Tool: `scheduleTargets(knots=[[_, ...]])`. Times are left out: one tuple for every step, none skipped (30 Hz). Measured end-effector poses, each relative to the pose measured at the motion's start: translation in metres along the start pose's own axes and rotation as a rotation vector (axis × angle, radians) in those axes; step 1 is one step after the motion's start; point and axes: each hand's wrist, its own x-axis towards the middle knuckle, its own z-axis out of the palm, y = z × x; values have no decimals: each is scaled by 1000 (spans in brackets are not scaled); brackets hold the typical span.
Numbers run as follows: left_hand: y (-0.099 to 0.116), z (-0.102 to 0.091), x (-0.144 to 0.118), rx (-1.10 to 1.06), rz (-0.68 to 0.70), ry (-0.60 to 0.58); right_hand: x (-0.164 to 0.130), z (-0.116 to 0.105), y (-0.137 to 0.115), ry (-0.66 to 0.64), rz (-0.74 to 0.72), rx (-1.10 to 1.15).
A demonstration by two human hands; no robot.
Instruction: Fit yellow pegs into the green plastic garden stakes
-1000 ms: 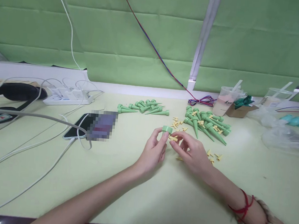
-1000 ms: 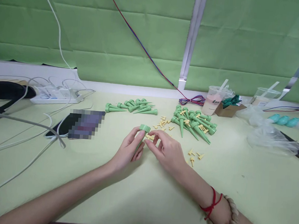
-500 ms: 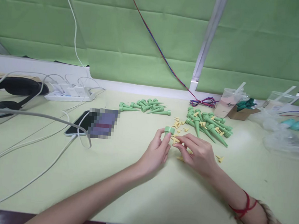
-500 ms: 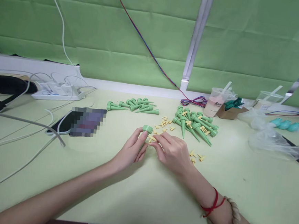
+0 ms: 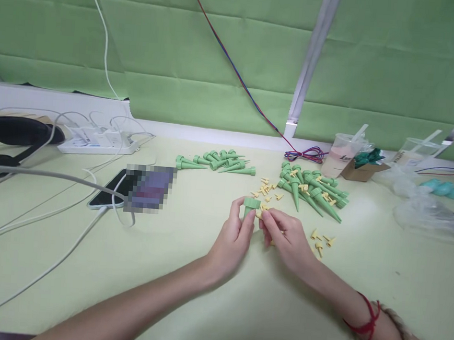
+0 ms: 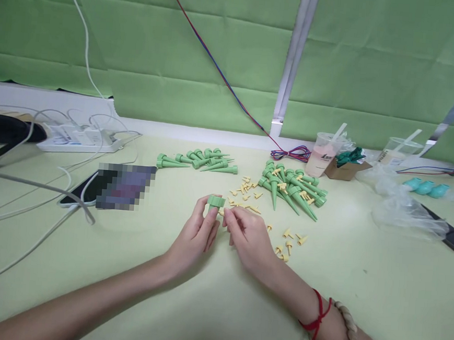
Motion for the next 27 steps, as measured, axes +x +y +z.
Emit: scheduleTargets(knots=[[-1,0,0,19,11,-19,1,1,-1,-29,55,90],[-2,-1,1,34,25,-43,1,1,-1,-64,110,187],[-3,-1,1,51,38,-66,2,1,-2,-102,167,286],[-5,-2,1,69,51,-79,3,1,-3,-141,230,387],[-7,-3,1,91,62,-87,3,1,-4,-179,296,486],[-9,-4,1,114,71,-90,3,1,-6,-213,361,578],[-10,-5,2,135,79,-91,3,1,-7,-235,419,655],[-11,-5,2,154,84,-95,2,1,-8,-248,460,707],[-12,-6,2,163,88,-105,2,1,-8,-254,480,728],[-11,-6,1,155,91,-121,2,2,-8,-258,477,713],[-10,-5,1,131,91,-137,2,2,-7,-256,452,665],[-9,-4,1,99,92,-145,2,2,-6,-239,410,584],[-7,-3,1,61,89,-146,1,2,-4,-204,352,477],[-5,-2,1,21,82,-139,1,1,-3,-156,285,352],[-4,-1,0,-16,68,-125,1,0,-2,-99,214,219],[-2,0,0,-44,49,-109,1,-1,-1,-46,141,89],[-2,1,0,-70,26,-95,2,-3,0,-12,72,-28],[-1,2,1,-96,0,-83,2,-5,1,0,8,-126],[-1,2,1,-122,-23,-74,3,-7,2,-7,-52,-201],[-2,2,1,-143,-41,-68,4,-10,3,-21,-111,-259],[-2,2,1,-158,-55,-65,5,-11,4,-38,-166,-303],[-3,2,1,-167,-67,-66,6,-13,5,-55,-215,-337],[-4,2,1,-170,-78,-70,7,-14,6,-71,-255,-362],[-4,2,1,-163,-86,-78,8,-15,7,-82,-284,-378],[-5,2,0,-148,-92,-85,8,-15,8,-90,-298,-381],[-5,2,0,-126,-91,-91,8,-15,8,-93,-298,-364],[-5,1,-1,-99,-85,-98,8,-14,8,-97,-278,-325]])
